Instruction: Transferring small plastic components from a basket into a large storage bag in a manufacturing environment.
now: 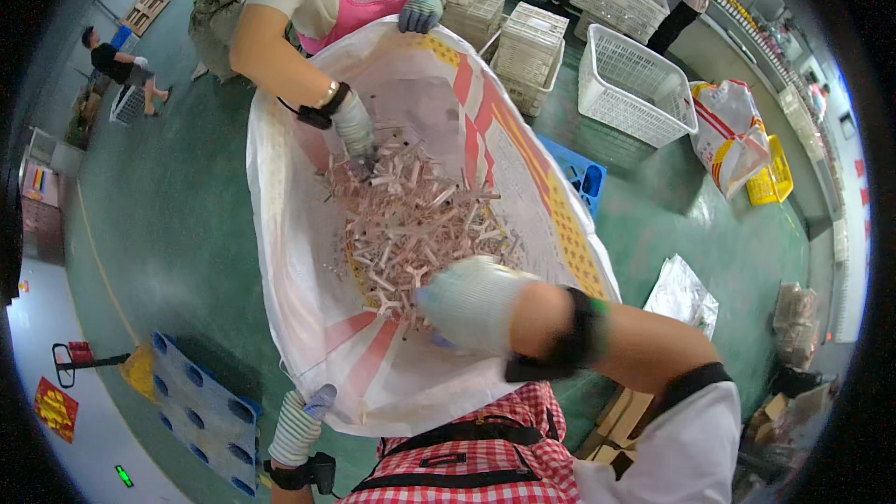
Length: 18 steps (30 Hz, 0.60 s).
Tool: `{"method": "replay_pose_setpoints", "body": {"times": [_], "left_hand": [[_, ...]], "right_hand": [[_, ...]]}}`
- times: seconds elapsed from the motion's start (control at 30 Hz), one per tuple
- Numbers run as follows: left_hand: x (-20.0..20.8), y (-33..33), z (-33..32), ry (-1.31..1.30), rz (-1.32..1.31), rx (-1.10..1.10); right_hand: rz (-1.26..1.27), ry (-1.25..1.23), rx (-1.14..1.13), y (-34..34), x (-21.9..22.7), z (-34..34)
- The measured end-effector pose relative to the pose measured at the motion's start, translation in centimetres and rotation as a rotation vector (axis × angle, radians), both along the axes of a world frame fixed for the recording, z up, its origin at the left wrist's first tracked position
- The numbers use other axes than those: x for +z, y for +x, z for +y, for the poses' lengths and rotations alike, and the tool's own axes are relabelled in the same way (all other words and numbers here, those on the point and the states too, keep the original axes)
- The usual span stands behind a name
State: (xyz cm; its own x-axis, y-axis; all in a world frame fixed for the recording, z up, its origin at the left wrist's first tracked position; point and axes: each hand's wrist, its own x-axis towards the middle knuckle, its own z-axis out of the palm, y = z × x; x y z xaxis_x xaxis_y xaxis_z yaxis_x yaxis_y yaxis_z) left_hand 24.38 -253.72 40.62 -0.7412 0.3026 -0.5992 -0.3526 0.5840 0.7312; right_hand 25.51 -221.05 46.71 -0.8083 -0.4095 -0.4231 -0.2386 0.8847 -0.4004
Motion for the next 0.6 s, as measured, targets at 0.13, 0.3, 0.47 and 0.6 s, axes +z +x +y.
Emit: {"method": "replay_pose_setpoints", "body": {"times": [0.13,0.3,0.47,0.6], "left_hand": [[0.9,-0.3,0.1,-0.061,-0.047,-0.049],[-0.9,1.0,-4.0,0.051,-0.068,-0.005],[-0.7,0.6,-3.9,0.169,-0.17,0.198],[-1.5,0.1,-4.2,0.175,-0.201,0.227]], "right_hand": [[-0.028,0.194,0.045,-7.6,-12.3,0.9],[-0.449,0.275,-0.412,-12.7,-17.2,6.0],[-0.114,0.003,-0.415,-8.7,-28.3,4.7],[-0.216,0.032,-0.117,-6.9,-37.1,0.2]]}}
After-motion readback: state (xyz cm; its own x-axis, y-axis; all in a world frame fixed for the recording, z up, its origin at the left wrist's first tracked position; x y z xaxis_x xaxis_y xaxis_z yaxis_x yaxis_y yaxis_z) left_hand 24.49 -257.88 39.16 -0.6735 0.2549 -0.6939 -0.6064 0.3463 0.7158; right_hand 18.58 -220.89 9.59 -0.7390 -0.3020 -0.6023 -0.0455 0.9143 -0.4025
